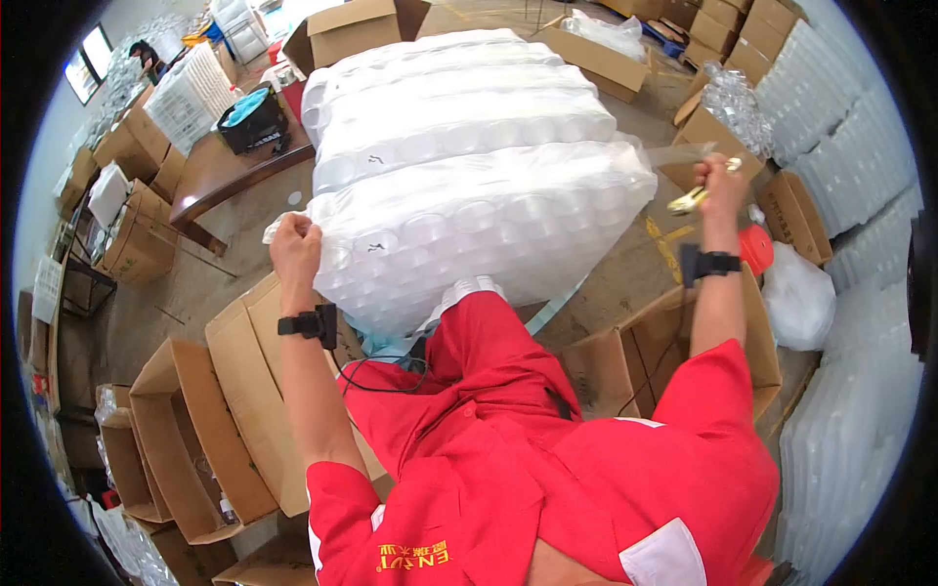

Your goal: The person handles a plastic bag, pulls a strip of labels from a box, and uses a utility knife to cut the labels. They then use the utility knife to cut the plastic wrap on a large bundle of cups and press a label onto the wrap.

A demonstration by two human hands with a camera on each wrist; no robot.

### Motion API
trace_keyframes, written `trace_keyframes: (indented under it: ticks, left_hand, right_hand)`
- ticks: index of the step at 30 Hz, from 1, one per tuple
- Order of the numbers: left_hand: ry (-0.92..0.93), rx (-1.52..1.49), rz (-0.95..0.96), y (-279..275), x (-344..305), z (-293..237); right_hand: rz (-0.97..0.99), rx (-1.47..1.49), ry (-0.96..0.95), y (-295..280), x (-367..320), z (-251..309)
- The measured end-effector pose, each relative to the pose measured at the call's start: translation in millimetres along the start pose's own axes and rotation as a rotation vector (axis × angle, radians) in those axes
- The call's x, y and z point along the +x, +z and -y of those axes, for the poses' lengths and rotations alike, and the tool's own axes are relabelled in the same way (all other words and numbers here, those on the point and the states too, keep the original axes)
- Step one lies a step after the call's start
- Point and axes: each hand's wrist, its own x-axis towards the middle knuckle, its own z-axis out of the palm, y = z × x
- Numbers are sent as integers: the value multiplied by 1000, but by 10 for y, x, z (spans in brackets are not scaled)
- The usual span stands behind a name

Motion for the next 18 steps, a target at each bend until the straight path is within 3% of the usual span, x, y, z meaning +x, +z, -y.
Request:
trace_keyframes:
  ticks: [4, 6, 8, 10, 11, 12, 13, 15, 17, 18]
  left_hand:
    - [28, 20, -10, -3, 20, 27]
    - [60, 27, -3, 53, 94, 200]
    - [59, 23, 11, 51, 82, 174]
    - [48, 12, 12, 49, 57, 153]
    - [33, 4, -3, 37, 60, 143]
    - [18, 31, 11, 2, 30, 34]
    - [25, 26, 13, 24, 42, 43]
    - [73, 117, -1, 25, 22, 31]
    - [40, 165, 22, -1, -26, -63]
    - [4, 213, 45, -18, -76, -118]
  right_hand:
    - [-177, -242, -175, -1430, 938, 551]
    - [-360, -299, -213, -2137, 1328, 905]
    - [-583, -318, -208, -2514, 1310, 1439]
    - [-591, -601, -339, -3347, 1496, 1734]
    - [-600, -606, -337, -3853, 1248, 1787]
    - [-634, -334, -248, -4598, 2045, 1941]
    - [-643, -333, -252, -4197, 1010, 1993]
    - [-657, -442, -455, -3676, 818, 2313]
    - [-353, -526, -390, -3598, 576, 2000]
    - [-228, -590, -346, -3097, 109, 1879]
